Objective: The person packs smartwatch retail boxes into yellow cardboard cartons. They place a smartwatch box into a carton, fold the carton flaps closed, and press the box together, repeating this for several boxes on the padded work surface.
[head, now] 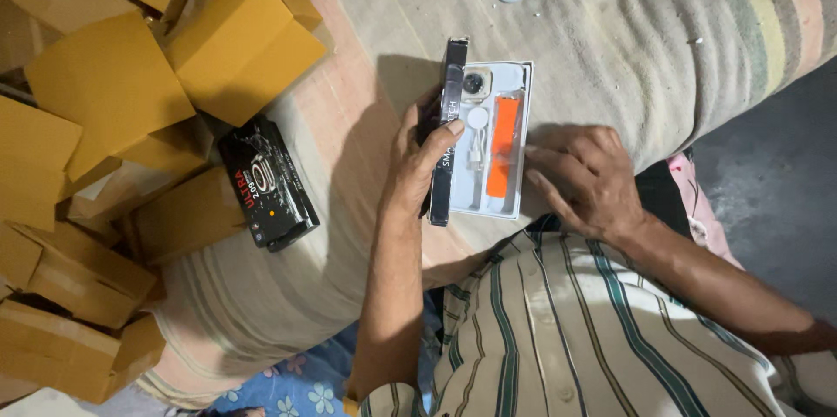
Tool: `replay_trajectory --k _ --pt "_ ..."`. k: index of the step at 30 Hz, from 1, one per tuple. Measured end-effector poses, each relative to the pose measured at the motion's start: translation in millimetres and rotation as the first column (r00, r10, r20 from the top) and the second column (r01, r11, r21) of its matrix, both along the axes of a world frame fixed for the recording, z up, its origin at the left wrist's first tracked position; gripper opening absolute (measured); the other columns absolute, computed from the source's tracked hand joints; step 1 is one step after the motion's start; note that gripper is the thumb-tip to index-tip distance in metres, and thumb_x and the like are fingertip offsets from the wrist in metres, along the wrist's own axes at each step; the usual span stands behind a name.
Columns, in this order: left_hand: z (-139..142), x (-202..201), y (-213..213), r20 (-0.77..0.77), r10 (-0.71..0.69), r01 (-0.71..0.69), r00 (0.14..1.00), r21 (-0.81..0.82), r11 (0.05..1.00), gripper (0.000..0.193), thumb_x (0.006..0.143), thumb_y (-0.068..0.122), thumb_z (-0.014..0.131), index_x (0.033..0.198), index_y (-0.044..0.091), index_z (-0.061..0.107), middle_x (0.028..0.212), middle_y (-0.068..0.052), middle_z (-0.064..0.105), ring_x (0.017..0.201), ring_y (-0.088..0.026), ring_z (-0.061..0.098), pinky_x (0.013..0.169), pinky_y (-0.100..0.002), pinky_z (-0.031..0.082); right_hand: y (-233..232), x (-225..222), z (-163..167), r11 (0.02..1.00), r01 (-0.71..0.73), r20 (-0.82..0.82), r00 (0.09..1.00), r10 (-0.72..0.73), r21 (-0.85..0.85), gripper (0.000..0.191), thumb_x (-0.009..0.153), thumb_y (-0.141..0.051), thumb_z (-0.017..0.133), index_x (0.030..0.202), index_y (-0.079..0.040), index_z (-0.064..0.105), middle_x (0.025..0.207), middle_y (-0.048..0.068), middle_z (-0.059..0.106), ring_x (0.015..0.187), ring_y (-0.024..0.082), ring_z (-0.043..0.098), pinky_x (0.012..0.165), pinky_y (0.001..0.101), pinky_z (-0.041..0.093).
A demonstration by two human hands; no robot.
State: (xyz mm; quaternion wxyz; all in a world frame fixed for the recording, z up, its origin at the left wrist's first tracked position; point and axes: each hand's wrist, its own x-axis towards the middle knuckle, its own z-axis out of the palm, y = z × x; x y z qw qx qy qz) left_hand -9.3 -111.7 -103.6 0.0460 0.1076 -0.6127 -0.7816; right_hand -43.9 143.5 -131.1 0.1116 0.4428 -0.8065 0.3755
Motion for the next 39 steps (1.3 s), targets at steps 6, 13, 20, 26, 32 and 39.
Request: replay_trajectory --k 6,13,20,26,32,39 --pt "11 1 19 0.023 0.025 -0.024 0.999 -0.035 0.999 0.071 0.088 0.019 0.075 0.148 -0.005 0.048 0.132 -0.013 0.063 0.119 -0.019 0.060 0.103 -0.033 0.050 3 12 -3 0.999 0.033 0.056 0.998 -0.031 -0.025 0.055 0.078 -0.022 0.082 0.129 -0.008 0.066 0.119 0.009 0.064 0.121 0.029 0.057 0.099 0.0474 0.043" --pt "18 -1 47 0.067 0.131 -0.049 0.989 -0.690 0.722 0.086 0.082 0.031 0.080 0.154 0.002 0.043 0.151 -0.024 0.045 0.138 -0.035 0.049 0.113 -0.045 0.044 -1 3 -6 0.996 -0.018 0.075 0.997 0.024 -0.082 0.046 0.083 -0.014 0.074 0.128 -0.010 0.066 0.133 0.006 0.065 0.130 0.030 0.057 0.106 0.0461 0.038" --pt "14 -7 70 0.077 0.198 -0.026 0.977 -0.881 0.473 0.096 0.076 0.037 0.084 0.156 0.009 0.039 0.155 -0.029 0.038 0.141 -0.044 0.040 0.116 -0.053 0.036 8 0 -27 0.991 -0.015 0.188 0.981 0.041 -0.135 0.077 0.090 -0.003 0.063 0.158 -0.005 0.026 0.140 0.008 0.066 0.132 0.035 0.051 0.111 0.0496 0.033" --pt "5 -16 80 0.149 0.243 0.077 0.959 -0.956 0.284 0.098 0.075 0.042 0.084 0.154 0.008 0.038 0.155 -0.032 0.029 0.143 -0.048 0.031 0.111 -0.063 0.029 14 -4 -31 0.983 -0.087 0.237 0.963 0.125 -0.163 0.093 0.083 0.001 0.060 0.163 -0.003 0.011 0.140 0.014 0.064 0.133 0.034 0.053 0.115 0.0504 0.032" --pt "-8 -20 94 0.116 0.263 0.067 0.958 -0.980 0.187 0.096 0.080 0.048 0.080 0.157 0.011 0.036 0.156 -0.034 0.029 0.138 -0.050 0.036 0.110 -0.062 0.033 20 -6 -34 0.972 -0.089 0.254 0.957 0.144 -0.217 0.094 0.079 0.003 0.057 0.162 -0.002 0.014 0.136 0.017 0.064 0.132 0.036 0.055 0.114 0.0523 0.035" --pt "-11 -10 97 -0.032 0.221 -0.046 0.975 -0.997 0.059 0.096 0.082 0.051 0.079 0.160 0.015 0.035 0.158 -0.034 0.029 0.138 -0.049 0.037 0.112 -0.059 0.029 21 5 -36 0.943 0.053 0.403 0.911 0.090 -0.330 0.067 0.087 0.007 0.052 0.152 -0.002 0.040 0.117 0.010 0.069 0.120 0.024 0.063 0.103 0.0383 0.050"
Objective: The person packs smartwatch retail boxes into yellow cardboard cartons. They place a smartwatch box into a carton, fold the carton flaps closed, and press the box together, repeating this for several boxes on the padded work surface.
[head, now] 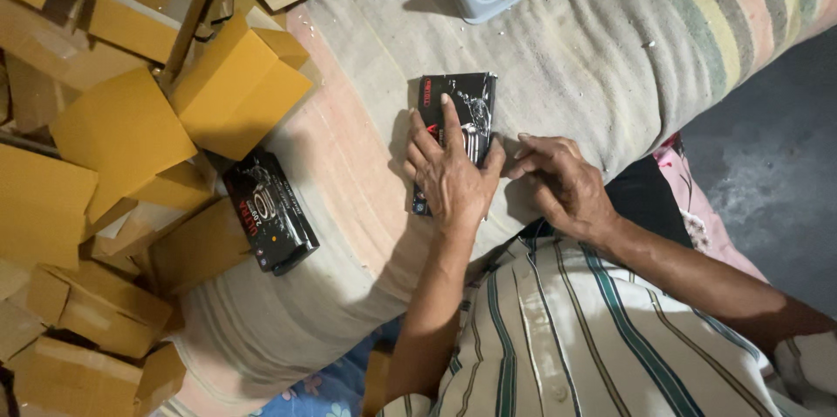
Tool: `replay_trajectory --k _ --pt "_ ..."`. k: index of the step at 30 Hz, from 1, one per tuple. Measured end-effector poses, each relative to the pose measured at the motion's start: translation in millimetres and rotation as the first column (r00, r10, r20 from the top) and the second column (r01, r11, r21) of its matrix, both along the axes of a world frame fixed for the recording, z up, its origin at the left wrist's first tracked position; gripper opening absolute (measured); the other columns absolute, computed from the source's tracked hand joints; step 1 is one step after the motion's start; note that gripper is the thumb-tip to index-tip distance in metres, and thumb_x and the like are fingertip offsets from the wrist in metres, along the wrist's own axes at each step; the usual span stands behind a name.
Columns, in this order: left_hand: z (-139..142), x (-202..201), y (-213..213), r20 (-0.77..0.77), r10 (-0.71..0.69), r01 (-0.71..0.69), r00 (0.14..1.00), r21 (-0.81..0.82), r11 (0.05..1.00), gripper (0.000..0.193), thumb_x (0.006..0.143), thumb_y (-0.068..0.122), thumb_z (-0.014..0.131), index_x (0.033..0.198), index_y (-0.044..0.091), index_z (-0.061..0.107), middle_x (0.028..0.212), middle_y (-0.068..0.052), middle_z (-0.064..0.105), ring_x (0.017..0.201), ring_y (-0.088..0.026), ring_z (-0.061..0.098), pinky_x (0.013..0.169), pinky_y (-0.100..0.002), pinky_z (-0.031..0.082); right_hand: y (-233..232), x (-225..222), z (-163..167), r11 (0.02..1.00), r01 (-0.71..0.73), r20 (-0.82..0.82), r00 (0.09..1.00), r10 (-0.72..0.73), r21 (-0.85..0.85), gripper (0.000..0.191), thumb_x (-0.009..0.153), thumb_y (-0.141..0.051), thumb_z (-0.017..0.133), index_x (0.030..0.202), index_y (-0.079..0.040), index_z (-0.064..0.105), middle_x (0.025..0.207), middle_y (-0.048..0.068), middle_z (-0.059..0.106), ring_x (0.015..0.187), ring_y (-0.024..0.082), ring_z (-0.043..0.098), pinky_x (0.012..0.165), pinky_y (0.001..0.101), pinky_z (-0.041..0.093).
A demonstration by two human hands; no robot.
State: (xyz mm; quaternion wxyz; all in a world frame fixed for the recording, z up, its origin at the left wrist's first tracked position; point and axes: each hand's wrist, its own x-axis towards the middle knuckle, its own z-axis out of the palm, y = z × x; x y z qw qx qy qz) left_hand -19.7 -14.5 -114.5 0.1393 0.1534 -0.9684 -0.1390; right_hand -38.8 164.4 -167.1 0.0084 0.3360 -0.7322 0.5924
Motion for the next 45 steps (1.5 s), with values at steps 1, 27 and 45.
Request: replay_trajectory --k 1,27,45 --pt "2 3 -2 0.001 -0.016 0.016 1.000 0.006 1.000 0.097 0.081 0.052 0.079 0.160 0.016 0.035 0.158 -0.034 0.029 0.138 -0.049 0.036 0.112 -0.059 0.030 2 0 0 1.000 0.009 -0.053 0.999 -0.009 -0.011 0.064 0.087 0.008 0.054 0.149 -0.001 0.043 0.115 0.010 0.070 0.120 0.025 0.061 0.103 0.0382 0.050" --pt "4 72 -54 -0.125 0.058 0.130 0.990 0.986 -0.104 0.039 0.098 0.017 0.069 0.129 -0.006 0.062 0.110 -0.009 0.070 0.096 -0.013 0.064 0.083 -0.027 0.053 -41 4 32 0.964 0.120 0.896 0.411 0.170 -0.238 0.031 0.095 -0.017 0.069 0.115 0.007 0.069 0.099 0.015 0.075 0.087 0.017 0.072 0.077 0.0338 0.061" --pt "22 60 -42 -0.202 -0.131 0.201 0.971 0.979 -0.017 0.042 0.101 0.020 0.066 0.135 -0.003 0.055 0.119 -0.011 0.069 0.106 -0.013 0.064 0.091 -0.028 0.053 -20 -30 61 0.988 -0.015 0.530 0.843 0.095 -0.153 0.048 0.090 -0.006 0.075 0.136 -0.007 0.061 0.114 0.005 0.071 0.100 0.009 0.067 0.085 0.0262 0.057"
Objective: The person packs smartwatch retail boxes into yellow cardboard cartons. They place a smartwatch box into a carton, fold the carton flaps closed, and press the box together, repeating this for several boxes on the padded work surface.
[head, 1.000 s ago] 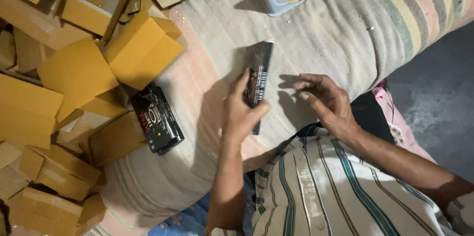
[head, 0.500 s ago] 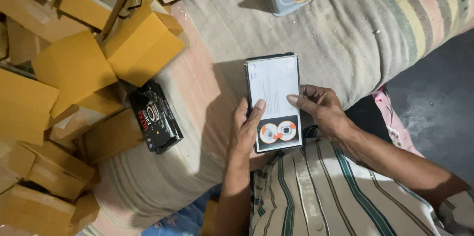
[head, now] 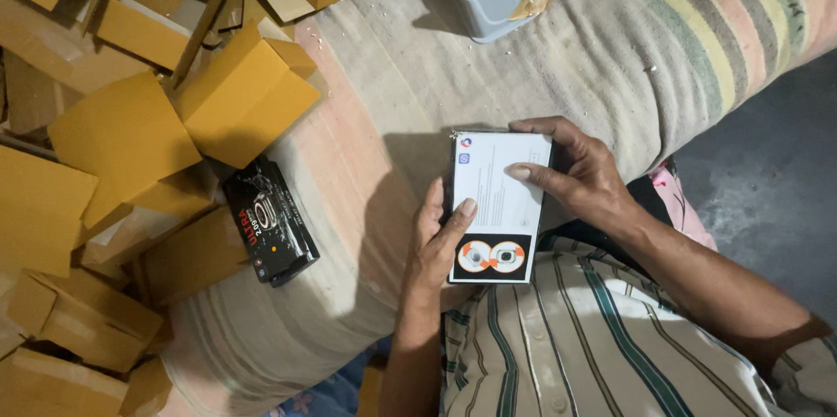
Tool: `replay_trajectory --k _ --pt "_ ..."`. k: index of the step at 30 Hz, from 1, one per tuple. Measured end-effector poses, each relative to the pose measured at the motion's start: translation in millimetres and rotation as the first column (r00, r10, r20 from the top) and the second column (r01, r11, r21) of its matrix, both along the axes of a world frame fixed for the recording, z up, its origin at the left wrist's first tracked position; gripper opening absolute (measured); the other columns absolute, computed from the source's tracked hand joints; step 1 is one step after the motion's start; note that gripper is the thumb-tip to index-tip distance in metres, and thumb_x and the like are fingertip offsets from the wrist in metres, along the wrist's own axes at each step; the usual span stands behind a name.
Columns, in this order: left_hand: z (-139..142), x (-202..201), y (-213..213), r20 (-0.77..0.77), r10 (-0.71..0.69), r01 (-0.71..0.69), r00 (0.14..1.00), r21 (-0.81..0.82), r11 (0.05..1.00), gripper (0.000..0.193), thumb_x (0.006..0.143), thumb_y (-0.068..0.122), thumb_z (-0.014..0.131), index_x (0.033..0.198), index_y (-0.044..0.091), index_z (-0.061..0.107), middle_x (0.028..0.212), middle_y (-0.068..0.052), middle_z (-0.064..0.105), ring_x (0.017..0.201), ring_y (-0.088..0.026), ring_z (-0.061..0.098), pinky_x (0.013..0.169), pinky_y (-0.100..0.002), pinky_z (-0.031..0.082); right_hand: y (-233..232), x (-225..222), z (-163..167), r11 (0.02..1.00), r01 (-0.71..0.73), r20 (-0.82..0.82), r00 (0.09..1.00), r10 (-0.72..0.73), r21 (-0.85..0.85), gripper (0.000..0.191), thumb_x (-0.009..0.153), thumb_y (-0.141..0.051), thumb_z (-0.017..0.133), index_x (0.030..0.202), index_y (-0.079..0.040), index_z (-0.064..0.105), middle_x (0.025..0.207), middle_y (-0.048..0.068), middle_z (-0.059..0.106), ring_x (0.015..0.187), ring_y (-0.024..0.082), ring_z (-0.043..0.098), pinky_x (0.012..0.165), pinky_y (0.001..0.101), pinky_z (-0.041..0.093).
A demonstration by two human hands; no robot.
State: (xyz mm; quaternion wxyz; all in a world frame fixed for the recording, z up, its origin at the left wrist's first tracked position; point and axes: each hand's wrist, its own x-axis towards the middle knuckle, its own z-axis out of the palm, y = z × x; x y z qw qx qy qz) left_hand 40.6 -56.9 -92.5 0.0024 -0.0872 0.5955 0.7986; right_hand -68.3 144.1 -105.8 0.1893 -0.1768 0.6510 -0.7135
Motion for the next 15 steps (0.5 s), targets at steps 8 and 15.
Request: replay_trajectory --k 8,15 --pt "31 13 3 -0.016 0.013 -0.018 1.000 -0.419 0.908 0.027 0.103 0.019 0.070 0.113 -0.005 0.064 0.100 -0.015 0.077 0.088 -0.014 0.071 0.076 -0.030 0.058 4 3 5 0.985 -0.002 -0.187 0.982 -0.031 -0.175 0.032 0.088 0.000 0.078 0.119 -0.005 0.071 0.126 0.011 0.068 0.114 0.017 0.068 0.089 0.0287 0.057" --pt "61 8 15 -0.414 -0.079 -0.373 0.907 -0.875 0.309 0.036 0.095 0.006 0.064 0.130 -0.004 0.063 0.119 -0.019 0.072 0.105 -0.034 0.073 0.090 -0.042 0.058 2 -1 31 0.997 0.037 -0.491 0.869 -0.065 -0.067 0.042 0.093 0.004 0.066 0.134 -0.006 0.067 0.148 0.016 0.057 0.139 0.025 0.054 0.113 0.0368 0.045"
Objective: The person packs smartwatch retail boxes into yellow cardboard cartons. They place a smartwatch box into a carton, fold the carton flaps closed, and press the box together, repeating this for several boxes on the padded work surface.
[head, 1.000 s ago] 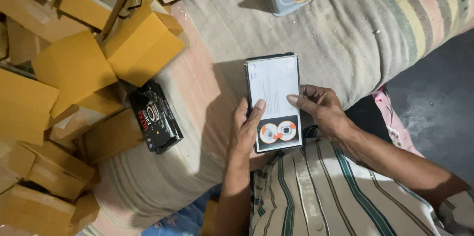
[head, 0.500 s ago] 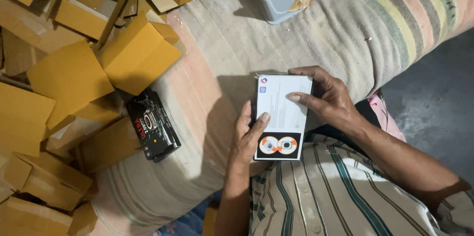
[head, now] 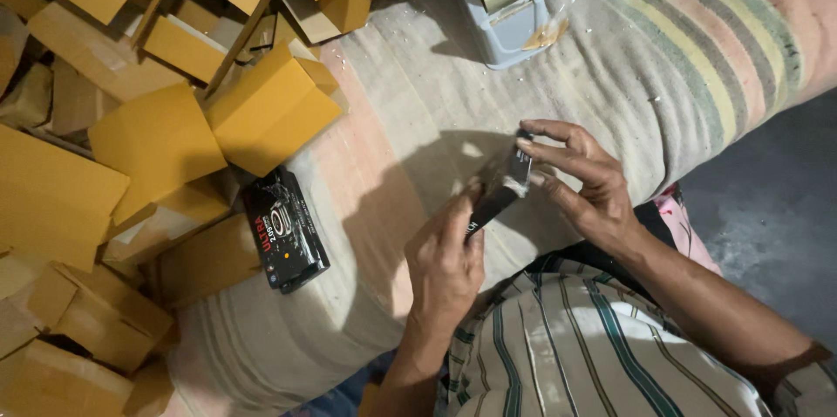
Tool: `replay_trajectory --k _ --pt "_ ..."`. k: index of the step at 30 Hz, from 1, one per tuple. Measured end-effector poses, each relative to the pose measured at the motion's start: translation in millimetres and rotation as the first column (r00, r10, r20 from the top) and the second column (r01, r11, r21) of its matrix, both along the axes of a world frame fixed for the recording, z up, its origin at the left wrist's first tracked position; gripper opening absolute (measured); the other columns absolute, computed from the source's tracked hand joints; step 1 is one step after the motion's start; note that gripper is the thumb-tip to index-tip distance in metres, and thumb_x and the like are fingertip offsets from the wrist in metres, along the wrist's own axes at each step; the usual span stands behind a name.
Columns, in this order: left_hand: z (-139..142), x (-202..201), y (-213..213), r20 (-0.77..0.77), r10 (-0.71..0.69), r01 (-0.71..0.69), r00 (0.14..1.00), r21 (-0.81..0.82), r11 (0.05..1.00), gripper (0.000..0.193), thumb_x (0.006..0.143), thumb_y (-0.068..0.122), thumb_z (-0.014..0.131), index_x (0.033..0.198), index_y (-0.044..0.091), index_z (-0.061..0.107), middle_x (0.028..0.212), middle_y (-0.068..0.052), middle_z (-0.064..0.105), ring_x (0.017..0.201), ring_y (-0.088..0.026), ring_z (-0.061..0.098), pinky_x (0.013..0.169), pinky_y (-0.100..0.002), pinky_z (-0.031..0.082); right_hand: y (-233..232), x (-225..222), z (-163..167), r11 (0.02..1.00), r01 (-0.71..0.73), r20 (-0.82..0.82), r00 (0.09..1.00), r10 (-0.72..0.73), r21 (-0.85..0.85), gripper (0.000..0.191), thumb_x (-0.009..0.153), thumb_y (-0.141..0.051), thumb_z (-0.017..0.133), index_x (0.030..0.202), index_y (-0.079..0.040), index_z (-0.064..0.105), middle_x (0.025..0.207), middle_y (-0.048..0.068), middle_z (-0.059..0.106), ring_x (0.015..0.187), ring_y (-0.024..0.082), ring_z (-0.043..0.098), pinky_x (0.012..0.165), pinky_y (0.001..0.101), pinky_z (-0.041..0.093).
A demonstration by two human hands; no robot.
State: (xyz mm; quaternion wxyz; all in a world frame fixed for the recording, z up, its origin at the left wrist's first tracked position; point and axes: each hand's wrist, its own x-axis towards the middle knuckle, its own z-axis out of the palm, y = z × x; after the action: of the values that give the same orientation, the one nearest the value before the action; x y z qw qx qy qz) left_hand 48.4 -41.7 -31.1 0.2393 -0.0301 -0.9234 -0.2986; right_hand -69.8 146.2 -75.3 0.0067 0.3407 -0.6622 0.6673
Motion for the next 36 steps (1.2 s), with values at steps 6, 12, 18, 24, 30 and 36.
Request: replay_trajectory --k 6,12,18,24,30,36 --pt "-34 -28 4 -0.263 0.005 -0.124 0.965 -0.438 0.890 0.035 0.102 0.002 0.062 0.137 0.002 0.060 0.136 -0.016 0.068 0.130 -0.035 0.065 0.113 -0.047 0.050 2 -15 -14 0.990 -0.031 -0.014 0.999 0.033 0.134 0.066 0.080 0.008 0.055 0.146 -0.004 0.056 0.147 0.017 0.056 0.137 0.031 0.054 0.113 0.0377 0.043" --pt "-86 -50 2 -0.122 0.078 -0.131 0.989 -0.524 0.841 0.042 0.099 0.006 0.062 0.141 0.001 0.059 0.147 -0.017 0.059 0.138 -0.037 0.055 0.118 -0.050 0.042 -5 -29 -43 0.830 0.230 -0.371 0.928 -0.030 0.508 0.058 0.081 0.000 0.059 0.138 0.001 0.058 0.151 0.020 0.051 0.145 0.041 0.040 0.120 0.0472 0.036" --pt "-76 -48 -4 0.166 0.108 -0.028 0.980 -0.420 0.907 0.081 0.081 0.040 0.077 0.148 0.005 0.050 0.156 -0.018 0.047 0.147 -0.038 0.039 0.122 -0.055 0.025 -6 -26 -49 0.822 0.244 -0.412 0.911 -0.013 0.514 0.055 0.084 -0.003 0.059 0.138 0.004 0.057 0.150 0.021 0.050 0.145 0.041 0.039 0.120 0.0477 0.036" --pt "-53 -63 -30 0.226 0.088 0.003 0.970 -0.374 0.927 0.110 0.067 0.068 0.082 0.154 0.014 0.041 0.148 -0.021 0.045 0.137 -0.041 0.041 0.114 -0.064 0.022 -8 -23 -43 0.813 0.244 -0.364 0.931 -0.042 0.529 0.060 0.080 0.001 0.062 0.139 0.005 0.056 0.150 0.020 0.051 0.144 0.042 0.039 0.119 0.0493 0.036" --pt "-61 -74 -39 0.268 0.049 0.038 0.962 -0.307 0.951 0.113 0.067 0.068 0.083 0.157 0.019 0.037 0.145 -0.018 0.045 0.122 -0.040 0.046 0.103 -0.057 0.034 -13 -23 -44 0.826 0.230 -0.362 0.932 -0.034 0.515 0.064 0.074 0.003 0.066 0.137 0.004 0.057 0.147 0.019 0.052 0.143 0.043 0.040 0.119 0.0510 0.037" --pt "-64 -73 -44 0.265 0.045 0.040 0.963 -0.306 0.951 0.112 0.068 0.068 0.083 0.158 0.021 0.036 0.144 -0.018 0.046 0.125 -0.040 0.045 0.104 -0.057 0.033 -7 -38 -30 0.871 0.106 -0.292 0.955 0.045 0.481 0.058 0.075 0.001 0.067 0.132 0.002 0.062 0.146 0.022 0.051 0.139 0.042 0.043 0.115 0.0506 0.037"
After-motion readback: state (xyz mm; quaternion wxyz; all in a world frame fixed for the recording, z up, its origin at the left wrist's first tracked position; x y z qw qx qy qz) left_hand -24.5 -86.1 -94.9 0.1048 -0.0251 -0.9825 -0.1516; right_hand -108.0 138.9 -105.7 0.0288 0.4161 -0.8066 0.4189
